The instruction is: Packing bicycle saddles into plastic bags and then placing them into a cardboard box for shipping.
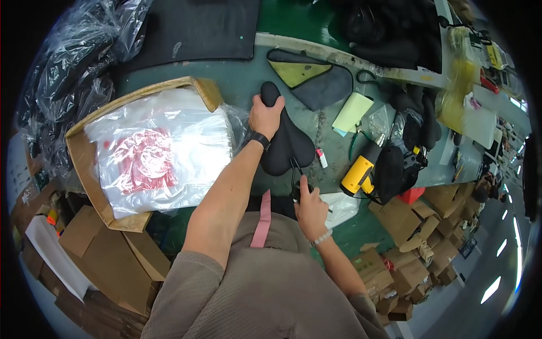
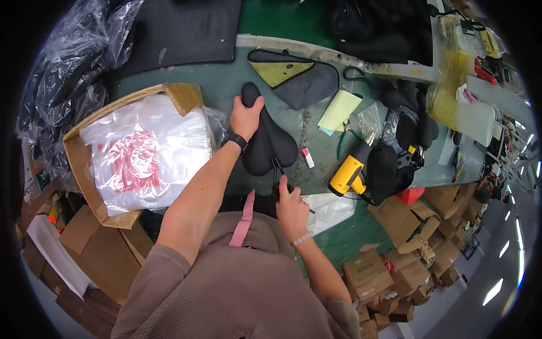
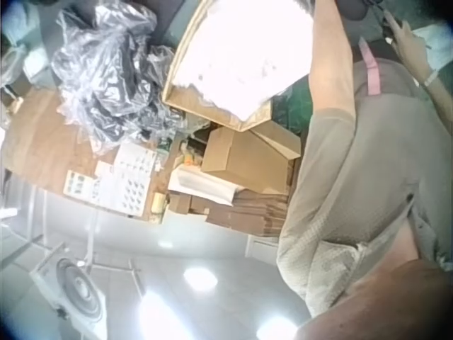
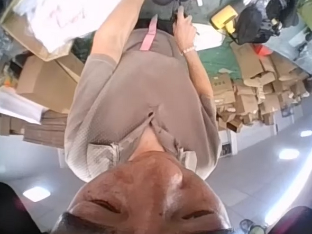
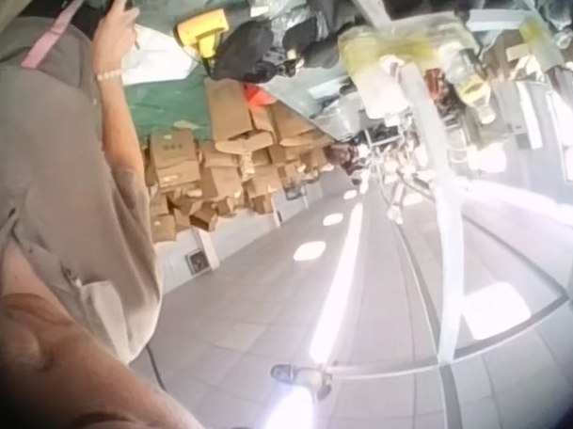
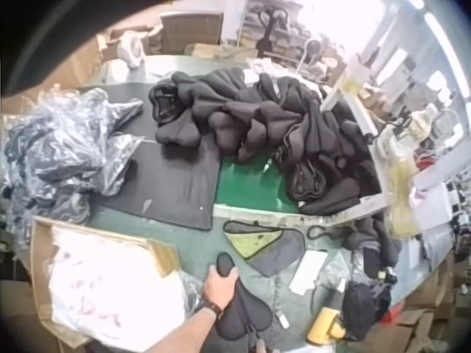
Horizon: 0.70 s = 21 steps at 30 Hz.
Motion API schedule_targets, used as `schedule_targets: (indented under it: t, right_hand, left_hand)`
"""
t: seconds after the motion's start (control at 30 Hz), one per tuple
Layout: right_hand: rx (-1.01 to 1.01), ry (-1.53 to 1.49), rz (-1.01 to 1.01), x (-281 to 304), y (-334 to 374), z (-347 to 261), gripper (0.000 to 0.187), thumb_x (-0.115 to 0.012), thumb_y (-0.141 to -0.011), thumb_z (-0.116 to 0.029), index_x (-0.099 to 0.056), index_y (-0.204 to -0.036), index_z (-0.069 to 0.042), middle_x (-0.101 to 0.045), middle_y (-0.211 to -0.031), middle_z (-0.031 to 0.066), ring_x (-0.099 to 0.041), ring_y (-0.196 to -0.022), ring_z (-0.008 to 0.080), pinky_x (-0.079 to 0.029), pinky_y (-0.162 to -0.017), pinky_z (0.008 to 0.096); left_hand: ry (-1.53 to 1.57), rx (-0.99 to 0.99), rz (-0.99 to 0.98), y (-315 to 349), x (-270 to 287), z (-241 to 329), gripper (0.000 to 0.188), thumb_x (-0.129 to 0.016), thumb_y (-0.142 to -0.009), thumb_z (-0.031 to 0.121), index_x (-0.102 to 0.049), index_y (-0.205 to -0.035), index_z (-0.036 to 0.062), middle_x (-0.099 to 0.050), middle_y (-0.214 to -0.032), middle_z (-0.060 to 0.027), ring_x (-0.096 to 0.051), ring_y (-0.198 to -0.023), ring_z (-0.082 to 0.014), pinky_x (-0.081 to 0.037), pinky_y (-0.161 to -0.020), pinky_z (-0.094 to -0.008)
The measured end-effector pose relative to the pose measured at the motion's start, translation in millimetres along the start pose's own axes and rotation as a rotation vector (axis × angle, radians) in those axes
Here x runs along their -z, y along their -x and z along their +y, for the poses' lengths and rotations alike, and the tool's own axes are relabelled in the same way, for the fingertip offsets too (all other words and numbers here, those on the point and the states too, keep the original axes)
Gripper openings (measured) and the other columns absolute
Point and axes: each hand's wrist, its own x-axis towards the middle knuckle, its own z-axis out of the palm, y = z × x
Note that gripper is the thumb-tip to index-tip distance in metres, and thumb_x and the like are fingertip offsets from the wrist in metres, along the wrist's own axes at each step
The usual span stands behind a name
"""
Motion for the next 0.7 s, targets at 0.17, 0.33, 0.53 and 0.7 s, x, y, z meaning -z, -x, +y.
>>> schedule_targets:
  t: [0.17, 0.33, 0.53, 0.7]
  right_hand:
    - [0.069, -0.063, 0.203, 9, -34, -30, 0.086, -0.075, -0.076, -0.015, -0.030, -0.149, -0.014, -0.057, -0.101, 0.0217, -0.065, -0.073, 0.0397, -0.052, -0.060, 0.0482]
    - [-0.020, -0.088, -0.030, -15, -1, 1, 0.087, -0.075, -0.076, -0.015, -0.027, -0.149, -0.014, -0.057, -0.106, 0.0245, -0.064, -0.074, 0.0431, -0.052, -0.064, 0.0508]
    - [0.050, -0.197, 0.140, -15, -16, -11, 0.084, -0.073, -0.079, -0.018, -0.028, -0.150, -0.016, -0.057, -0.110, 0.0254, -0.066, -0.075, 0.0404, -0.053, -0.064, 0.0487]
    - [0.015, -0.239, 0.108, -39, -12, 4, 0.091, -0.077, -0.074, -0.019, -0.027, -0.150, -0.015, -0.056, -0.110, 0.0271, -0.064, -0.082, 0.0456, -0.054, -0.070, 0.0499]
  left_hand:
    - [-0.011, -0.013, 0.008, -2, 1, -4, 0.071, -0.067, -0.078, 0.054, -0.054, -0.120, -0.0024, -0.066, -0.109, -0.0273, -0.062, -0.105, -0.0436, -0.047, -0.092, -0.0486]
    - [-0.019, -0.012, 0.019, -1, -1, -4, 0.071, -0.067, -0.078, 0.053, -0.054, -0.120, -0.0028, -0.066, -0.109, -0.0271, -0.062, -0.104, -0.0438, -0.047, -0.092, -0.0482]
    - [-0.019, -0.024, -0.012, 0, 1, -1, 0.072, -0.068, -0.078, 0.053, -0.053, -0.121, -0.0025, -0.066, -0.109, -0.0272, -0.062, -0.104, -0.0441, -0.047, -0.091, -0.0478]
    - [-0.038, -0.044, -0.001, -3, -4, -5, 0.073, -0.068, -0.078, 0.055, -0.053, -0.121, -0.0022, -0.066, -0.111, -0.0265, -0.062, -0.104, -0.0437, -0.047, -0.091, -0.0477]
